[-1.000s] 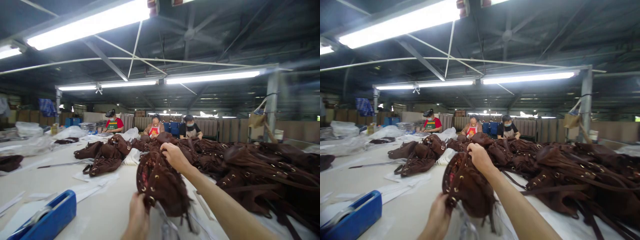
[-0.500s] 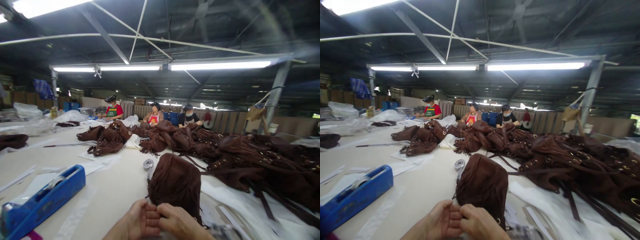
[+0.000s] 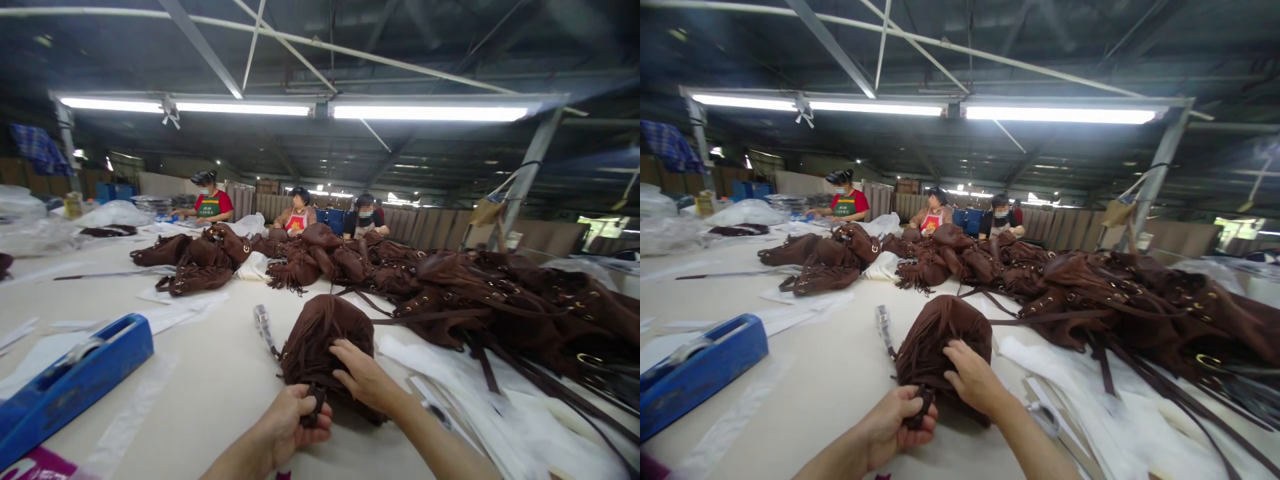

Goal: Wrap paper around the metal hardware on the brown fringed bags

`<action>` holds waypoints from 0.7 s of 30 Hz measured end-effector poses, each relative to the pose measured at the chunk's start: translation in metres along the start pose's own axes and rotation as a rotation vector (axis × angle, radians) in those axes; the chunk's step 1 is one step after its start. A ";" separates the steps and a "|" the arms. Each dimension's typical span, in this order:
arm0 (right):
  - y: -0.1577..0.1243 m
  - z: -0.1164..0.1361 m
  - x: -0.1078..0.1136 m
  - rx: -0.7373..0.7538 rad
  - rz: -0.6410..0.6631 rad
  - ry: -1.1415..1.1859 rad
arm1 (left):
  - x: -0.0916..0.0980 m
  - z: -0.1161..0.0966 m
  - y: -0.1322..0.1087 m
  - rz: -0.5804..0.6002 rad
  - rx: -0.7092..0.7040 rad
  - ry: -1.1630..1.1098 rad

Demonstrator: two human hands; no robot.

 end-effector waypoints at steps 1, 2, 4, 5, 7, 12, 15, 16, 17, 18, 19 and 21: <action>0.005 -0.005 -0.003 -0.009 0.027 -0.025 | 0.000 -0.002 -0.003 -0.003 -0.010 0.017; 0.010 -0.009 -0.007 -0.013 0.049 -0.035 | 0.002 -0.003 -0.005 -0.019 -0.018 0.035; 0.021 -0.011 -0.017 -0.018 0.075 -0.028 | 0.007 -0.006 -0.007 -0.072 -0.022 0.067; 0.026 -0.011 -0.023 -0.025 0.087 -0.025 | 0.010 -0.008 -0.006 -0.097 -0.018 0.077; 0.034 -0.010 -0.033 -0.048 0.112 -0.017 | 0.015 -0.010 -0.003 -0.114 0.003 0.080; 0.034 -0.006 -0.046 -0.100 0.203 0.021 | 0.016 -0.014 0.002 -0.055 0.067 0.115; 0.027 -0.002 -0.050 -0.141 0.257 0.003 | 0.014 -0.011 -0.001 -0.017 0.082 0.184; 0.026 0.000 -0.052 -0.155 0.260 -0.015 | 0.013 -0.009 -0.002 -0.005 0.083 0.213; 0.026 0.002 -0.053 -0.168 0.256 -0.037 | 0.012 -0.007 -0.004 0.002 0.081 0.243; 0.026 0.005 -0.054 -0.184 0.245 -0.063 | 0.012 -0.004 -0.005 0.006 0.074 0.273; 0.026 0.008 -0.055 -0.201 0.230 -0.093 | 0.012 -0.002 -0.007 0.006 0.065 0.301; 0.027 0.013 -0.055 -0.237 0.197 -0.155 | 0.011 0.002 -0.009 -0.001 0.043 0.349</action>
Point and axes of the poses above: each hand's wrist, its own y-axis towards the middle knuckle, its own x-axis out of the back of the hand, z = x × y, the point moved 8 cm from there along y, towards the middle knuckle, and after that the axes turned 11 degrees about -y, right-handed, at the moved point
